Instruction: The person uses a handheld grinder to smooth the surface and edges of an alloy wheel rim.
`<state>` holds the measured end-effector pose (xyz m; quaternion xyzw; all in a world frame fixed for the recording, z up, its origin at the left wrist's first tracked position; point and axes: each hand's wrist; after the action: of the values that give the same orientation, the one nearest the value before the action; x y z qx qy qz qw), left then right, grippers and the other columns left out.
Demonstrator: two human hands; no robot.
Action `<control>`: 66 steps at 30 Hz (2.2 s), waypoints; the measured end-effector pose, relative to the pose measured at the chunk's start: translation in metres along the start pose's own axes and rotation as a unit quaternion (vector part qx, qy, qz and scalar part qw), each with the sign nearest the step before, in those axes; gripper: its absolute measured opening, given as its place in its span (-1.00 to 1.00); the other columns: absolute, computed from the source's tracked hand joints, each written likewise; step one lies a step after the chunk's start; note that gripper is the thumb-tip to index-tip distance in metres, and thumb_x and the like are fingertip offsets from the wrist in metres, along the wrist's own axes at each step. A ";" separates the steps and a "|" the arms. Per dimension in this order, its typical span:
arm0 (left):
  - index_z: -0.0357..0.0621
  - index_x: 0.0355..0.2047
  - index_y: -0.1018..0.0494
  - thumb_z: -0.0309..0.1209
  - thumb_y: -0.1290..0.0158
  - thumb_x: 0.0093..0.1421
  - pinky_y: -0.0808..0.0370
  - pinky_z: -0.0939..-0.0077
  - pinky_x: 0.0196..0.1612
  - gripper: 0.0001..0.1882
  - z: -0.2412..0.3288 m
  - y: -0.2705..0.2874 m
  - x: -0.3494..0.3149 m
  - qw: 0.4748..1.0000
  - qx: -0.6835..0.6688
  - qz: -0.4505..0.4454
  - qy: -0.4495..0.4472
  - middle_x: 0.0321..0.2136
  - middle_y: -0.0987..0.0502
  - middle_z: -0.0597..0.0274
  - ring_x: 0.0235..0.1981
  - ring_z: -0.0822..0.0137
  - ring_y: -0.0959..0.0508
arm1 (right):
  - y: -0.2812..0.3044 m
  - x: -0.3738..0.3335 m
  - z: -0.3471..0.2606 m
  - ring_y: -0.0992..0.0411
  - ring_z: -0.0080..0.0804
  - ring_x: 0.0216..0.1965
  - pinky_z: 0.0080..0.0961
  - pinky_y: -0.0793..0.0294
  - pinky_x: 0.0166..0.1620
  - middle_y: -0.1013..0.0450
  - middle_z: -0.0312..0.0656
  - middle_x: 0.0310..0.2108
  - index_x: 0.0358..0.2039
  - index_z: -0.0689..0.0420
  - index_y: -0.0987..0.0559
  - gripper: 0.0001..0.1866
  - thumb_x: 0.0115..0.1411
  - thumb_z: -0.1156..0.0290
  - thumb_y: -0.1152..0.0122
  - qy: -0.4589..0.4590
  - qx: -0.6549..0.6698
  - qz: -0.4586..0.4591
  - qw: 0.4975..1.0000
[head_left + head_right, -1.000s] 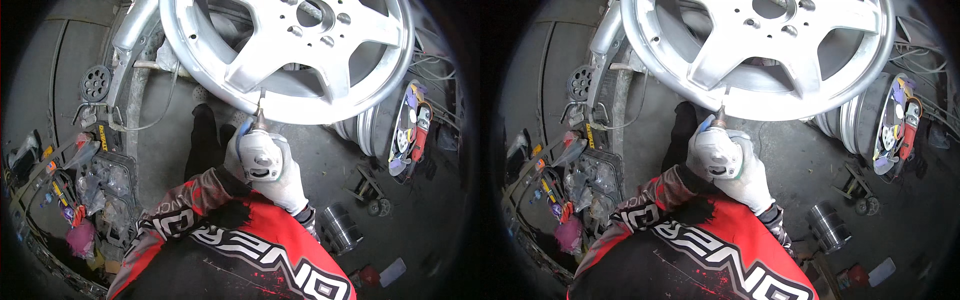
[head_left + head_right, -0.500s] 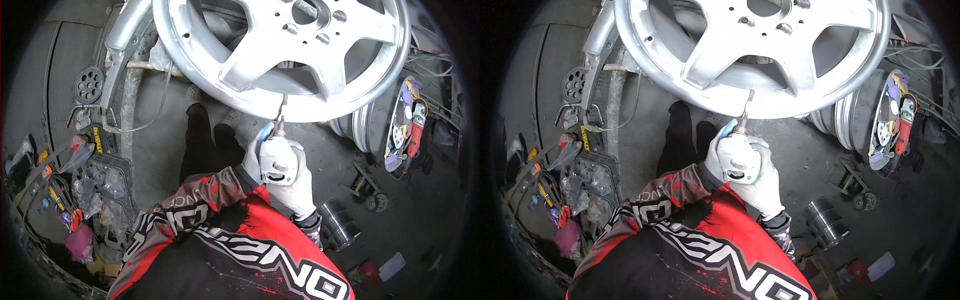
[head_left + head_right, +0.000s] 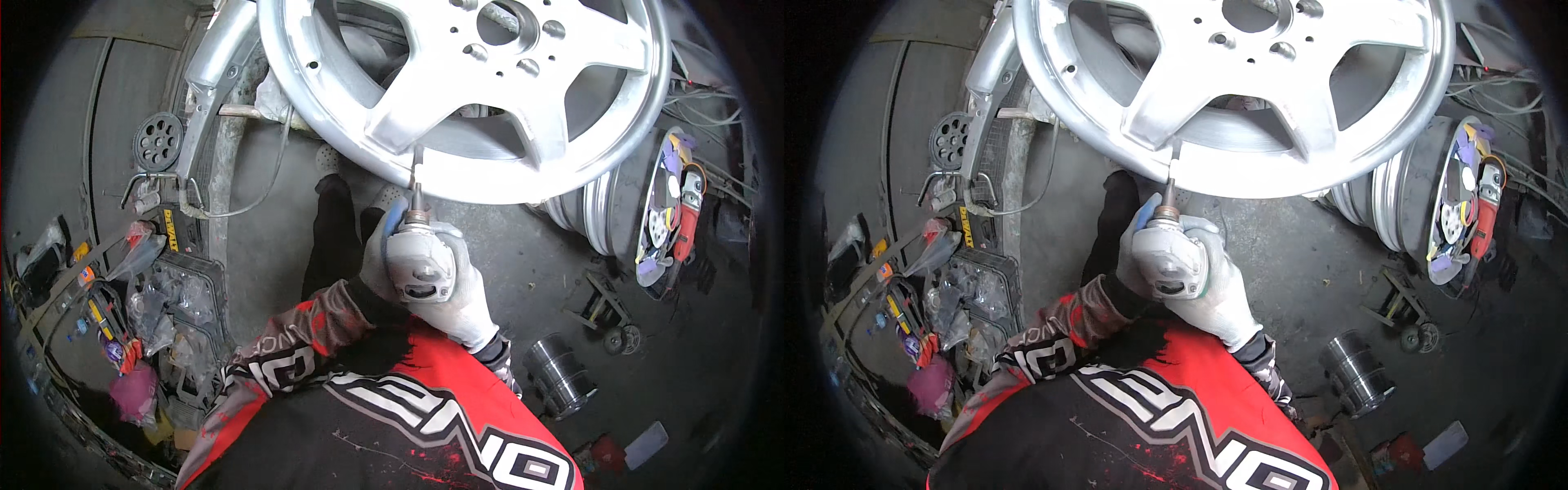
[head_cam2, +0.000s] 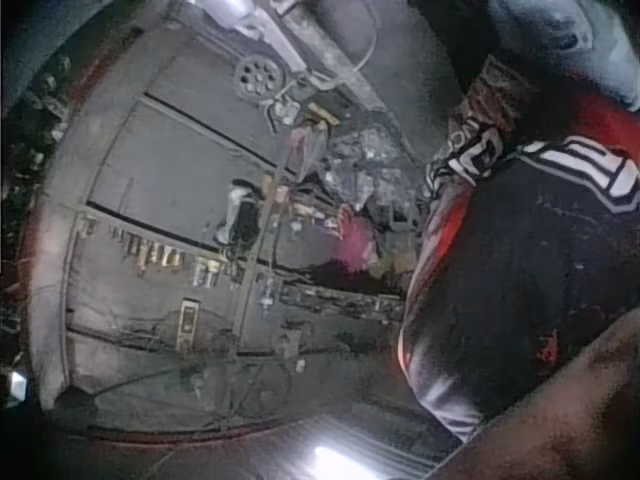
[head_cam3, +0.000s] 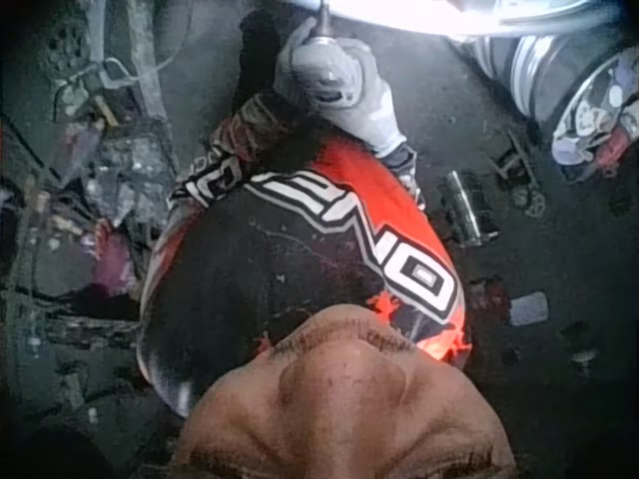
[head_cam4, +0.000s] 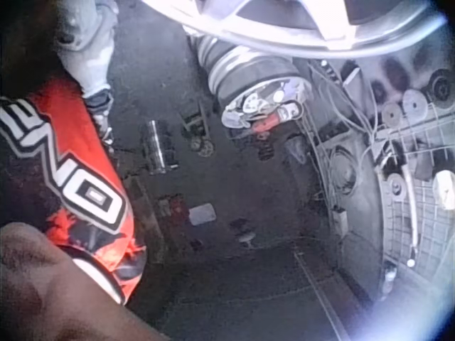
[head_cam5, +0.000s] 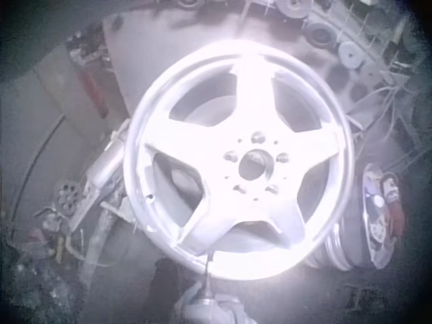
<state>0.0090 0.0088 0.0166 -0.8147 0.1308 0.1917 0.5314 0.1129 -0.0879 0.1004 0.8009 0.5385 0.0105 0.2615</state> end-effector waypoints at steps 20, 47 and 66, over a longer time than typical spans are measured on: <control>-0.57 0.11 -0.42 0.28 0.27 0.38 -0.42 -0.04 0.27 -0.06 0.001 0.019 0.002 1.000 -0.011 -0.004 0.011 0.00 -0.56 -0.34 0.07 -0.22 -0.55 | -0.010 -0.009 0.001 -0.61 0.04 0.01 -0.27 -0.60 0.03 -0.51 0.05 0.09 0.19 0.07 -0.32 -0.15 -0.08 0.40 -0.63 -0.059 -0.072 -0.024 0.995; -0.48 0.04 -0.46 0.35 0.25 0.33 -0.44 -0.07 0.22 -0.06 0.001 0.020 -0.001 0.999 -0.043 -0.013 0.009 -0.02 -0.56 -0.28 0.03 -0.18 -0.57 | -0.010 -0.003 -0.002 -0.58 0.12 -0.03 -0.21 -0.61 -0.01 -0.47 0.02 0.09 0.13 0.10 -0.34 -0.20 -0.08 0.39 -0.61 -0.005 -0.090 -0.013 0.996; -0.54 0.09 -0.45 0.31 0.33 0.38 -0.46 0.01 0.23 -0.04 -0.021 0.031 0.016 0.998 0.027 0.001 0.053 -0.02 -0.59 -0.29 0.03 -0.16 -0.59 | 0.003 -0.028 0.001 -0.61 0.08 -0.02 -0.22 -0.62 -0.02 -0.55 0.08 -0.02 0.16 0.09 -0.34 -0.23 -0.03 0.38 -0.58 -0.075 -0.109 0.009 0.991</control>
<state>0.0146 -0.0232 -0.0082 -0.8092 0.1649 0.1450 0.5450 0.1041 -0.1131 0.1084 0.7714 0.5053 0.0111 0.3867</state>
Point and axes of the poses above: each hand's wrist, its own x-axis towards the middle knuckle, its own y-axis out of the back of the hand, z = x × y
